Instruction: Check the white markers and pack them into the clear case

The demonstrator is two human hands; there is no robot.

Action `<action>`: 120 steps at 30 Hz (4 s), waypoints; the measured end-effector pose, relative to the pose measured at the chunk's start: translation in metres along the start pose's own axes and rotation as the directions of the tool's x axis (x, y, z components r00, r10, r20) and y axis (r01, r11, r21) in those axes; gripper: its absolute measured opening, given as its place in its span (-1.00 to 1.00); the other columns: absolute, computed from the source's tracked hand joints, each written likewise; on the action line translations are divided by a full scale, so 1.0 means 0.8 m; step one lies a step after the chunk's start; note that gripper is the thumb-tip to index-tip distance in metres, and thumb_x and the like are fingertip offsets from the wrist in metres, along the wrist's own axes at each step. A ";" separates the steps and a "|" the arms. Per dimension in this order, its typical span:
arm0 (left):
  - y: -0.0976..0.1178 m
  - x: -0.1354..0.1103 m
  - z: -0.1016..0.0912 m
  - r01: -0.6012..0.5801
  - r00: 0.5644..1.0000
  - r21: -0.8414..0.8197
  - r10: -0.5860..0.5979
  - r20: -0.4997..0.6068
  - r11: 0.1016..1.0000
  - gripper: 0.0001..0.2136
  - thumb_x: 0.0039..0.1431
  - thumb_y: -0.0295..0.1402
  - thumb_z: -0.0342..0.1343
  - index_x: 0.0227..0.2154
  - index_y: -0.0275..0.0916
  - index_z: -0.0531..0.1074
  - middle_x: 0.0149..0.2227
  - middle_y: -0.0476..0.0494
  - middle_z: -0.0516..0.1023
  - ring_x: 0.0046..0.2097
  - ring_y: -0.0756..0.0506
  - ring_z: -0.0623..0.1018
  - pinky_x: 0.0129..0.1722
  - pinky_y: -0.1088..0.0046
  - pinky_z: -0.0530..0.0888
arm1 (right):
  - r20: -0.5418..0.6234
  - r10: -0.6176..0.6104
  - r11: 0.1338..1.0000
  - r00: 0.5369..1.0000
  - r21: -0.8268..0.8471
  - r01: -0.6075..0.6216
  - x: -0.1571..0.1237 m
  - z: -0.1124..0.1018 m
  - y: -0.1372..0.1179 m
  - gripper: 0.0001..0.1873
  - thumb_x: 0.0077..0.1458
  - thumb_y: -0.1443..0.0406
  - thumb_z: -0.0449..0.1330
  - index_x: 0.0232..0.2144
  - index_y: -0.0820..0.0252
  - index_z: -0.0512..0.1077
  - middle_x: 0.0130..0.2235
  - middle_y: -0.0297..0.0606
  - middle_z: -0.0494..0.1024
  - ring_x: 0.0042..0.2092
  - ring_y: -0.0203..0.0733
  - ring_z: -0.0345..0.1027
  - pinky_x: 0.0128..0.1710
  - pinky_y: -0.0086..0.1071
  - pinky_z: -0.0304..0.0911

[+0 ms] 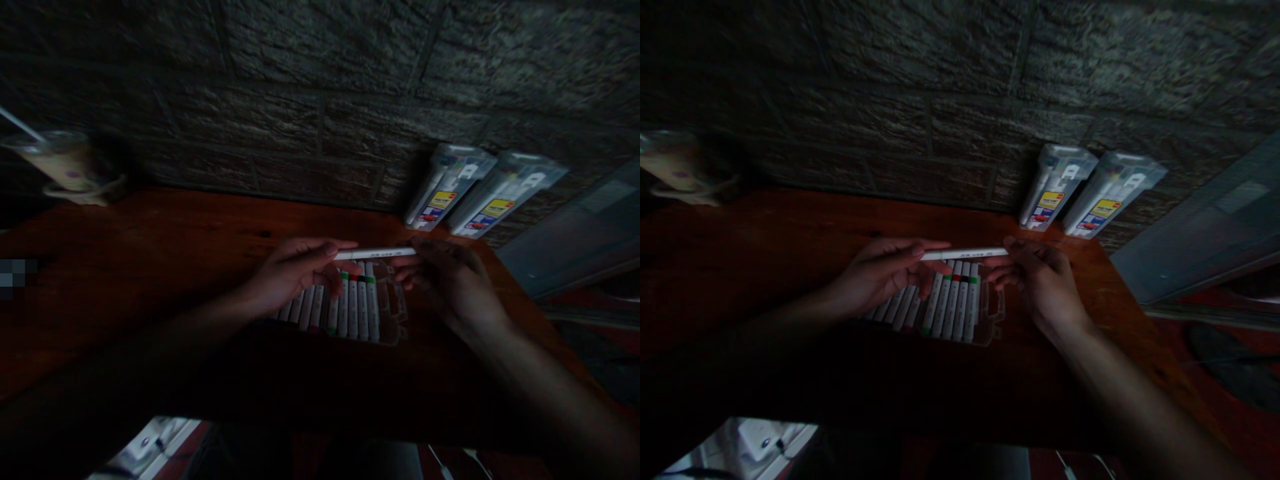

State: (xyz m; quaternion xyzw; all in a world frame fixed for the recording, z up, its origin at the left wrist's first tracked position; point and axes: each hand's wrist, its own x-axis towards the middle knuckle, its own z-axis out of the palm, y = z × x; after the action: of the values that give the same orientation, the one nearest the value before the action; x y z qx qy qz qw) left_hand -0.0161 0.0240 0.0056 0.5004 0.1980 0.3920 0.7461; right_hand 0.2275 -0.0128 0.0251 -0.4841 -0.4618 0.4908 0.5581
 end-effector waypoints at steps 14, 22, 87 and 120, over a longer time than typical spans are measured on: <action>-0.003 0.002 0.000 -0.002 0.996 0.126 0.014 -0.093 0.992 -0.65 0.27 -0.29 0.23 0.03 -0.39 0.55 -0.21 -0.37 0.70 -0.45 -0.02 0.60 -0.39 0.41 0.57 | 0.011 -0.038 0.999 0.999 0.002 0.038 -0.002 0.002 0.002 -0.79 0.12 0.18 0.39 -0.43 0.21 0.57 -0.42 -0.18 0.70 -0.52 -0.28 0.54 -0.55 -0.49 0.46; -0.001 0.002 0.000 -0.005 0.990 0.304 0.048 -0.133 0.953 -0.71 0.24 -0.29 0.26 -0.05 -0.37 0.57 -0.30 -0.21 0.69 -0.48 0.04 0.57 -0.43 0.50 0.54 | 0.107 -0.103 0.986 0.989 -0.120 0.116 -0.005 0.001 0.006 -0.82 0.09 0.18 0.43 -0.37 0.18 0.62 -0.41 -0.23 0.69 -0.49 -0.28 0.53 -0.52 -0.47 0.47; 0.010 0.001 0.010 -0.086 0.961 0.617 0.228 -0.156 0.783 -0.83 0.31 -0.33 0.17 -0.35 -0.30 0.54 -0.49 0.01 0.53 -0.53 0.10 0.46 -0.50 0.60 0.40 | 0.172 0.018 0.997 0.985 0.069 -0.030 -0.016 0.008 -0.003 -0.82 0.06 0.18 0.46 -0.38 0.17 0.65 -0.43 -0.28 0.66 -0.50 -0.38 0.45 -0.55 -0.59 0.39; 0.009 -0.003 0.001 -0.115 0.993 0.037 0.115 -0.004 0.993 -0.71 0.27 -0.31 0.22 0.00 -0.29 0.62 -0.14 -0.35 0.70 -0.41 -0.03 0.58 -0.37 0.41 0.54 | 0.067 0.097 0.985 0.993 0.139 -0.105 0.003 -0.002 0.002 -0.83 0.05 0.23 0.44 -0.41 0.18 0.56 -0.43 -0.26 0.68 -0.56 -0.37 0.47 -0.65 -0.60 0.36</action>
State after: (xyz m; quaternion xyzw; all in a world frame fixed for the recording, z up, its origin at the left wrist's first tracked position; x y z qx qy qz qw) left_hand -0.0198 0.0234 0.0118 0.5235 0.1781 0.4322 0.7124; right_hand 0.2295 -0.0109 0.0234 -0.4510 -0.4169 0.5644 0.5516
